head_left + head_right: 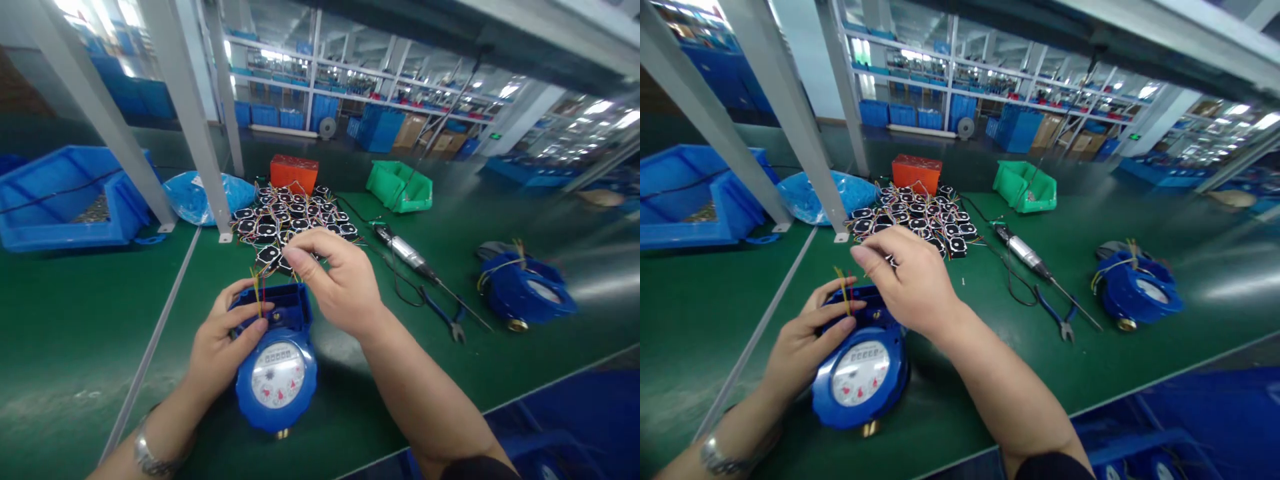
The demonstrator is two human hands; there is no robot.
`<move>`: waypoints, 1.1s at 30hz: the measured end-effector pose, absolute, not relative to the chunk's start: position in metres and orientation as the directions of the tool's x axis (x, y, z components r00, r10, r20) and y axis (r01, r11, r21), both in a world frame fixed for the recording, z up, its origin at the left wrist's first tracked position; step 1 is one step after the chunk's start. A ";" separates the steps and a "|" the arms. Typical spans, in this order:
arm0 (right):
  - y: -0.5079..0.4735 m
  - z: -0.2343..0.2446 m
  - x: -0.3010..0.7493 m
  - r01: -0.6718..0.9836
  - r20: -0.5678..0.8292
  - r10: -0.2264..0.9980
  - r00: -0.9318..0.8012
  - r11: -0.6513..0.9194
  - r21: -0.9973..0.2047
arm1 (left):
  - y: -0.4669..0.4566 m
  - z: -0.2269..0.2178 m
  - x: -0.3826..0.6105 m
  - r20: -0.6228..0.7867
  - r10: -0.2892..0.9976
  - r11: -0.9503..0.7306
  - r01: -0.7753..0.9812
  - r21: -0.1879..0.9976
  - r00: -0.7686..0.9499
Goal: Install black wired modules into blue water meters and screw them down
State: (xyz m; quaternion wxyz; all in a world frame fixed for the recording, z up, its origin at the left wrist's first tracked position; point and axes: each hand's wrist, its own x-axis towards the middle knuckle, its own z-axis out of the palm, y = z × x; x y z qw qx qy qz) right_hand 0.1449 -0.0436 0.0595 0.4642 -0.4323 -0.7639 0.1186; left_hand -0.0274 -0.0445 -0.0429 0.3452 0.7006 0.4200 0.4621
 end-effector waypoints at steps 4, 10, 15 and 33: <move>-0.061 0.056 0.198 0.774 0.551 0.827 -0.110 0.419 -0.475 | -0.042 -0.044 -0.031 0.313 0.920 -0.366 0.230 0.902 0.235; -0.107 0.006 0.315 0.838 0.037 0.837 0.545 -0.545 -0.004 | -0.044 -0.043 -0.028 0.331 0.920 -0.371 0.200 0.907 0.208; -0.149 -0.025 0.352 0.781 -0.126 0.771 0.624 -0.619 0.080 | -0.050 -0.045 -0.019 0.318 0.943 -0.331 0.188 0.925 0.097; -0.140 -0.024 0.311 0.828 -0.244 0.804 0.543 -0.560 -0.004 | -0.045 -0.044 0.004 0.471 0.878 -0.479 0.173 0.860 0.088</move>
